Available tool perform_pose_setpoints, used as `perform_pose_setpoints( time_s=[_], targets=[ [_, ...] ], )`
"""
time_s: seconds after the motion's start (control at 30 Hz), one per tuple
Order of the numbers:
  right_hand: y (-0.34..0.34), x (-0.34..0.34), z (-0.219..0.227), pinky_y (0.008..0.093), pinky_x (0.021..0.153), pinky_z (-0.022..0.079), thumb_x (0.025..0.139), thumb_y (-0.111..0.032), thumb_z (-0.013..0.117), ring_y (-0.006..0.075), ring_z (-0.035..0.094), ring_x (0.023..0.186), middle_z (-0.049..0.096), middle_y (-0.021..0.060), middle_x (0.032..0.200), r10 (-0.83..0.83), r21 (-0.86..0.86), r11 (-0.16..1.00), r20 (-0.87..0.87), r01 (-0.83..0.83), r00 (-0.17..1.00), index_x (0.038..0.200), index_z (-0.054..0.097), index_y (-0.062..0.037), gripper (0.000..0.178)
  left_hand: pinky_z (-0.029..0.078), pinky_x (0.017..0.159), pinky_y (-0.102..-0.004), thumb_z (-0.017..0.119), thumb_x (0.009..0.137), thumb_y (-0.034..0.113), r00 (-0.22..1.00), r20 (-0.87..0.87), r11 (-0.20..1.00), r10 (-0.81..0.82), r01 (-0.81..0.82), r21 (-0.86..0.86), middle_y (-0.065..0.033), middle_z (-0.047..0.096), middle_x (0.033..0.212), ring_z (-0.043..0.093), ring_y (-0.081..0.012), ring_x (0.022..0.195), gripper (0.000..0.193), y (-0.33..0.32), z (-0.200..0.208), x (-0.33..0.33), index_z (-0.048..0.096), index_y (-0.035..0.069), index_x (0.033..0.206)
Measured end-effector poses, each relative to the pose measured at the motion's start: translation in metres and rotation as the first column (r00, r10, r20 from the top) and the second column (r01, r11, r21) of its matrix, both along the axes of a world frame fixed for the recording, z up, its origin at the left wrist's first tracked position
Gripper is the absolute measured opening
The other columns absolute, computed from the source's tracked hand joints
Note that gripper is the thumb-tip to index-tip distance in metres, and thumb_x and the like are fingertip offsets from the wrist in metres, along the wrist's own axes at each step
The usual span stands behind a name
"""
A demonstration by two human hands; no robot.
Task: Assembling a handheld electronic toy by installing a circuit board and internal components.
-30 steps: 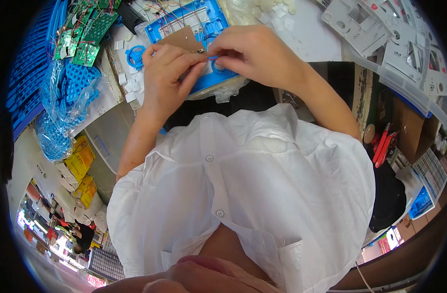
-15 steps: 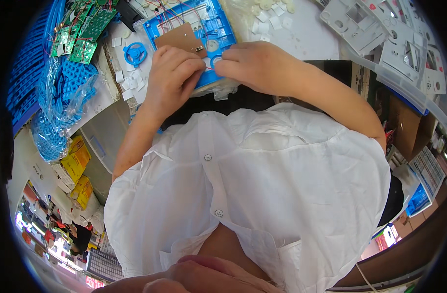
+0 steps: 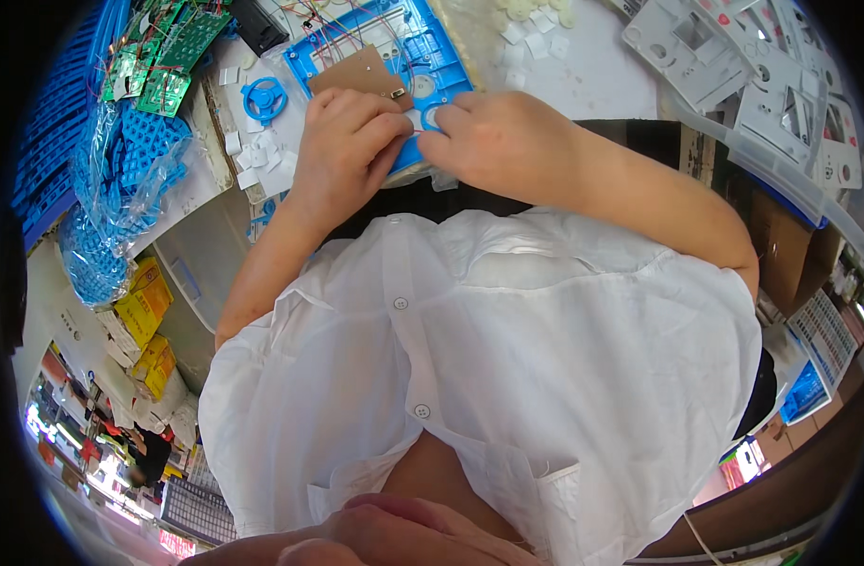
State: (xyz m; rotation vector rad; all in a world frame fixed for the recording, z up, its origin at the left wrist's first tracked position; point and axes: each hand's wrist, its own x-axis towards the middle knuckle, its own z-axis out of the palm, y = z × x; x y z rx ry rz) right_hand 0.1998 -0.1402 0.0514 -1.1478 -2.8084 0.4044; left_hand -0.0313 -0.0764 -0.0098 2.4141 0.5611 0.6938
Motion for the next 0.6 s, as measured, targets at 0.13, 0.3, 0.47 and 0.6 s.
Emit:
perform_pose_setpoints(
  time_s=[0.13, 0.3, 0.47, 0.6],
  targets=[
    [0.004, -0.005, 0.002, 0.0316, 0.067, 0.056, 0.081, -0.012, 0.068, 0.0215, 0.067, 0.082, 0.062, 0.0051, 0.080, 0.043, -0.008, 0.999, 0.087, -0.043, 0.995, 0.092, 0.061, -0.0067, 0.014, 0.040, 0.095, -0.0425, 0.075, 0.081, 0.009, 1.000, 0.006, 0.999, -0.031, 0.031, -0.012, 0.0013, 0.067, 0.105, 0.062, -0.0215, 0.100, 0.019, 0.003, -0.005, -0.003, 0.068, 0.014, 0.098],
    [0.011, 0.002, -0.001, 0.0357, 0.068, 0.056, 0.084, -0.012, 0.068, 0.0267, 0.065, 0.080, 0.063, 0.0078, 0.087, 0.046, -0.087, 0.995, -0.040, -0.049, 0.998, 0.091, 0.061, -0.0068, 0.011, 0.040, 0.095, -0.0427, 0.075, 0.082, 0.009, 0.999, 0.008, 0.999, -0.046, 0.046, -0.025, 0.0004, 0.067, 0.104, 0.062, -0.0221, 0.101, 0.018, 0.005, -0.007, -0.006, 0.068, 0.014, 0.099],
    [0.008, 0.045, -0.038, 0.0381, 0.065, 0.053, 0.079, -0.001, 0.078, 0.0287, 0.065, 0.079, 0.065, 0.0094, 0.090, -0.040, -0.113, 0.994, -0.461, -0.013, 0.886, 0.092, 0.062, -0.0019, 0.021, 0.041, 0.093, -0.0414, 0.075, 0.080, 0.006, 0.997, 0.028, 0.997, -0.065, 0.066, -0.037, 0.0000, 0.068, 0.104, 0.063, -0.0229, 0.099, 0.019, 0.010, -0.006, -0.005, 0.067, 0.013, 0.096],
    [-0.008, 0.040, -0.050, 0.0381, 0.064, 0.054, 0.080, 0.002, 0.078, 0.0301, 0.066, 0.079, 0.069, 0.0117, 0.095, -0.056, -0.053, 0.998, -0.554, 0.032, 0.830, 0.093, 0.063, -0.0011, 0.020, 0.041, 0.091, -0.0405, 0.076, 0.079, 0.004, 0.997, 0.022, 0.997, -0.072, 0.073, -0.029, 0.0002, 0.069, 0.104, 0.063, -0.0231, 0.098, 0.020, 0.011, -0.003, -0.005, 0.067, 0.012, 0.096]
  ],
)
